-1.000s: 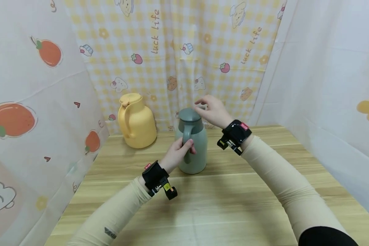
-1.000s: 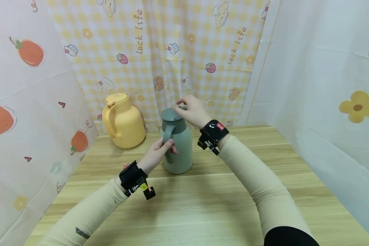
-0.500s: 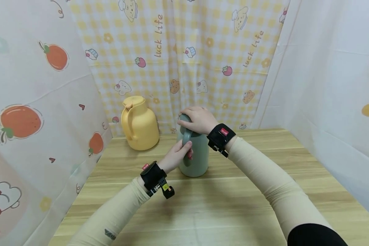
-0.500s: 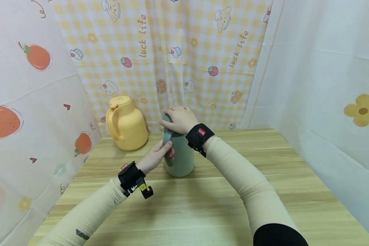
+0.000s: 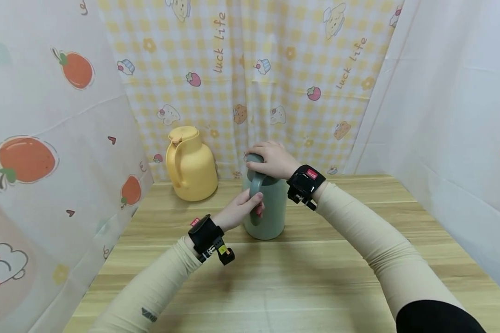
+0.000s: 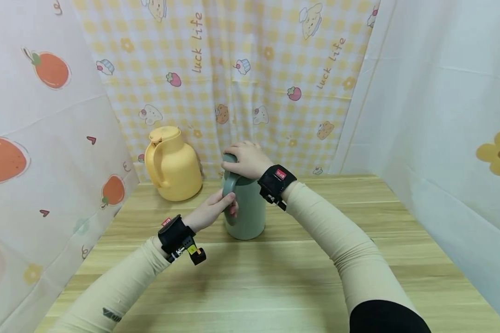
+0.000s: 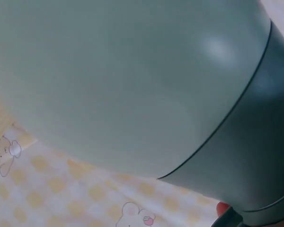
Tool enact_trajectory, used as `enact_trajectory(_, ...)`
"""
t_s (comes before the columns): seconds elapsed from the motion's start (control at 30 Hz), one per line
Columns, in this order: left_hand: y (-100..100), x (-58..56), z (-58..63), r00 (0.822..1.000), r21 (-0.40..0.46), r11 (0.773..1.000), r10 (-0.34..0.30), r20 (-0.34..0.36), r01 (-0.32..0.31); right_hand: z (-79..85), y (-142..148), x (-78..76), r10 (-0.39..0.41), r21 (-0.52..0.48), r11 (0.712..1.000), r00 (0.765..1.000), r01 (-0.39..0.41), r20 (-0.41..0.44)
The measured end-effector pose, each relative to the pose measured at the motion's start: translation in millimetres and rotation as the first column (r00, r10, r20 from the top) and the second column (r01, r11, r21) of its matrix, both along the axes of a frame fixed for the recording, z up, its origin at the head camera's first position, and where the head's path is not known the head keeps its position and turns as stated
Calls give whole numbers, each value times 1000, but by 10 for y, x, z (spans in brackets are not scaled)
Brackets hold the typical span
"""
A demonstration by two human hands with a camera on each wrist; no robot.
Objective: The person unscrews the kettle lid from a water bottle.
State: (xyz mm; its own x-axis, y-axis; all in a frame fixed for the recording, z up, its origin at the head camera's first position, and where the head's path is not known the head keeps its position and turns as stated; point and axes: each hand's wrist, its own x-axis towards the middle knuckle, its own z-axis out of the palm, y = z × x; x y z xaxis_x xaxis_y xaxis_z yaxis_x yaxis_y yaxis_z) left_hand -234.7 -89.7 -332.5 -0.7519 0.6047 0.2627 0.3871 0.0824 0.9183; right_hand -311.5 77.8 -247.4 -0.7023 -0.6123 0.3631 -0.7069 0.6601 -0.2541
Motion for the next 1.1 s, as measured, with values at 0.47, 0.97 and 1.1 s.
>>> enact_trajectory(0.47,-4,-6,22,1000,11,1000,-4,-5,4,0,86,-128,132,-20,991,991,-132,-11)
enact_trajectory(0.97,-4,-13,-19,1000,30,999,-16,-8,17,16,139,-216,219,-77,974,971,-212,94)
enact_trajectory(1.1,-3,-14,-21,1000,32,999,-20,-17,21,56,149,-228,231,-97,971,961,-218,152)
